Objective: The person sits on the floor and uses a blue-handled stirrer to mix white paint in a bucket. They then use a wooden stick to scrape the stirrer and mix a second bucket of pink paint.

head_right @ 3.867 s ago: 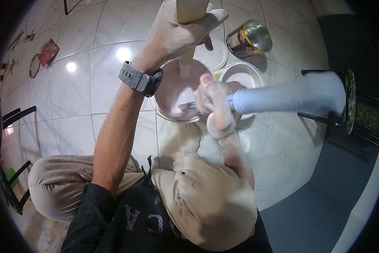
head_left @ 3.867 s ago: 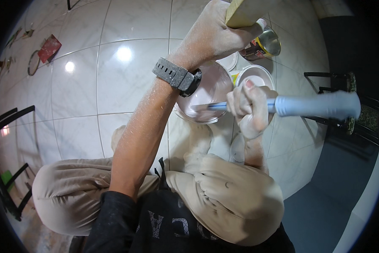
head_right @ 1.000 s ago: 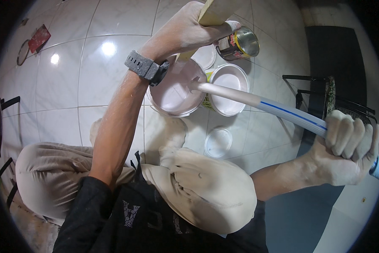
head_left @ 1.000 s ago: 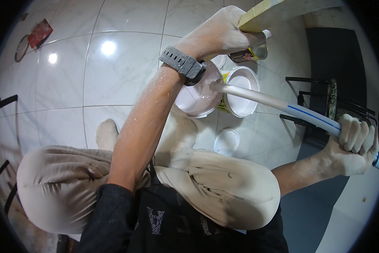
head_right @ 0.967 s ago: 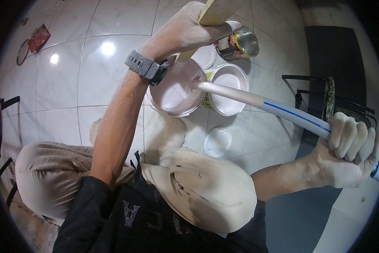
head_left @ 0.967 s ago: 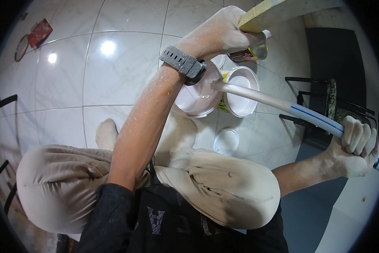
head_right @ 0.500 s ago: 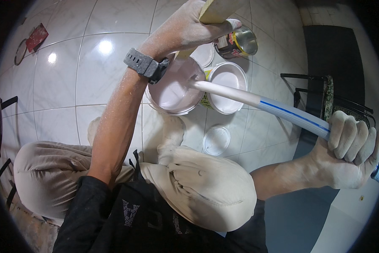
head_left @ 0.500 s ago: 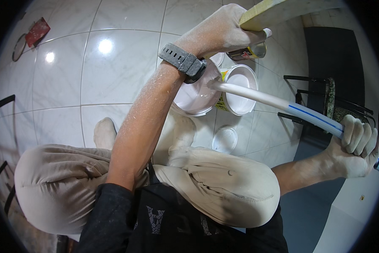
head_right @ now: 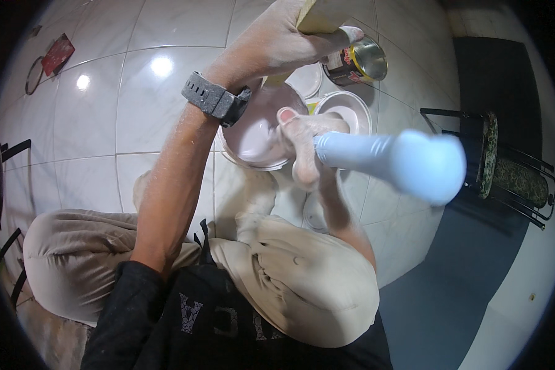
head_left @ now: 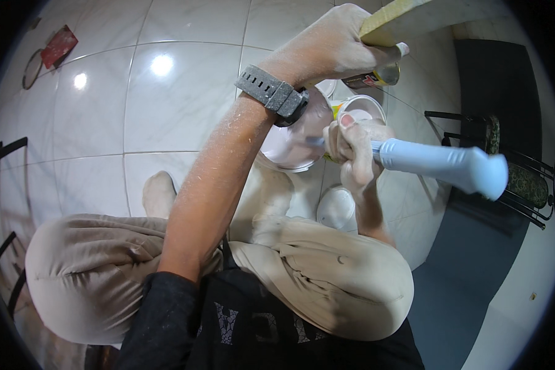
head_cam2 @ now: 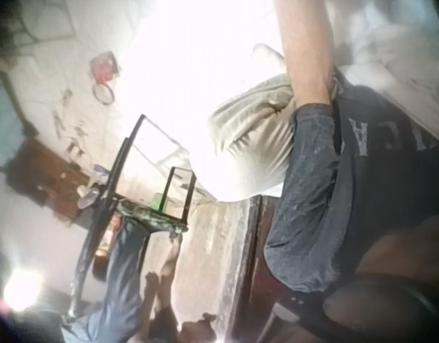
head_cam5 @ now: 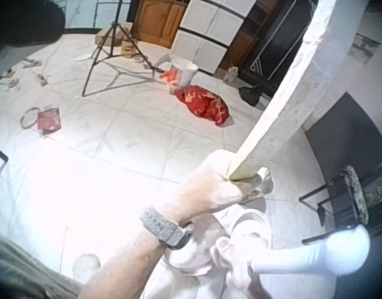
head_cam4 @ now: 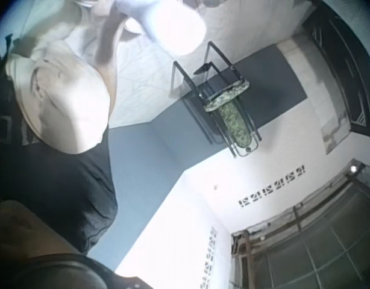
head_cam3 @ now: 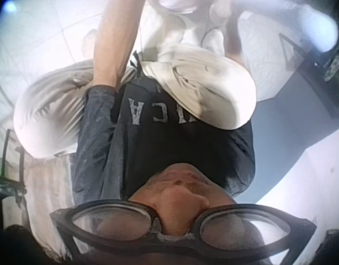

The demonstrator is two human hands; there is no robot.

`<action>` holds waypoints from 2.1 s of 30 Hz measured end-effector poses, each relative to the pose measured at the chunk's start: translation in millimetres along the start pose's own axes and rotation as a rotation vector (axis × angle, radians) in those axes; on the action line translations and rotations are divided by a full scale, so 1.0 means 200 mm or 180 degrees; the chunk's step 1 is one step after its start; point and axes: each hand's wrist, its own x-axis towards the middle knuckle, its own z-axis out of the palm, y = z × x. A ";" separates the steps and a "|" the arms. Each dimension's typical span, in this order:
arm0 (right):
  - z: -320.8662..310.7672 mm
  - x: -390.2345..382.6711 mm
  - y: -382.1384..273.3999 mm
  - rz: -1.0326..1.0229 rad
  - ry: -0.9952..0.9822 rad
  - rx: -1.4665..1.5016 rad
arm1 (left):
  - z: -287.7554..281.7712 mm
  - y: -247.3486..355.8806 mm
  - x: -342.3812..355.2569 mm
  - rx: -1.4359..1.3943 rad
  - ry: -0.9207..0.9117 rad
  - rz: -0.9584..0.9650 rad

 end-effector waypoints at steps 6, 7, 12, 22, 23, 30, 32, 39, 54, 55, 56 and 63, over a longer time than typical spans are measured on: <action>-0.01 0.07 -0.01 0.0130 0.0326 0.1121 | 0.01 0.00 0.01 -0.0208 -0.0026 -0.0078; -0.02 0.07 -0.02 0.0021 0.0323 0.0658 | 0.02 0.00 0.01 -0.0307 0.0029 -0.0003; 0.00 0.07 -0.03 0.0495 0.0478 0.1813 | 0.01 -0.01 0.01 -0.0163 0.0022 -0.0036; -0.10 0.02 0.01 0.0380 0.0836 0.1074 | 0.00 -0.02 0.01 -0.0067 0.0077 -0.0070; -0.10 0.00 0.04 0.0499 0.0686 0.0983 | 0.00 -0.01 0.02 -0.0049 0.0077 -0.0051; -0.09 0.00 0.00 0.0206 0.0843 0.0931 | 0.00 0.00 0.03 0.0012 0.0103 -0.0085; -0.03 -0.03 0.00 0.0458 0.0616 0.0302 | 0.01 0.00 0.02 0.0025 0.0104 -0.0110; -0.04 -0.02 -0.01 0.0258 0.0543 0.0489 | 0.01 0.00 0.03 0.0085 0.0128 -0.0149; -0.03 -0.02 0.04 0.0134 0.0636 0.0701 | 0.02 0.00 0.02 0.0201 0.0193 -0.0220; -0.05 0.00 0.05 0.0316 0.0961 0.1236 | 0.01 0.01 0.02 0.0229 0.0212 -0.0221; -0.08 0.04 0.06 0.0246 0.1077 0.1376 | 0.01 0.01 0.03 0.0245 0.0202 -0.0207; -0.07 0.03 0.05 0.0041 0.0681 0.1944 | 0.02 0.00 0.03 0.0251 0.0210 -0.0239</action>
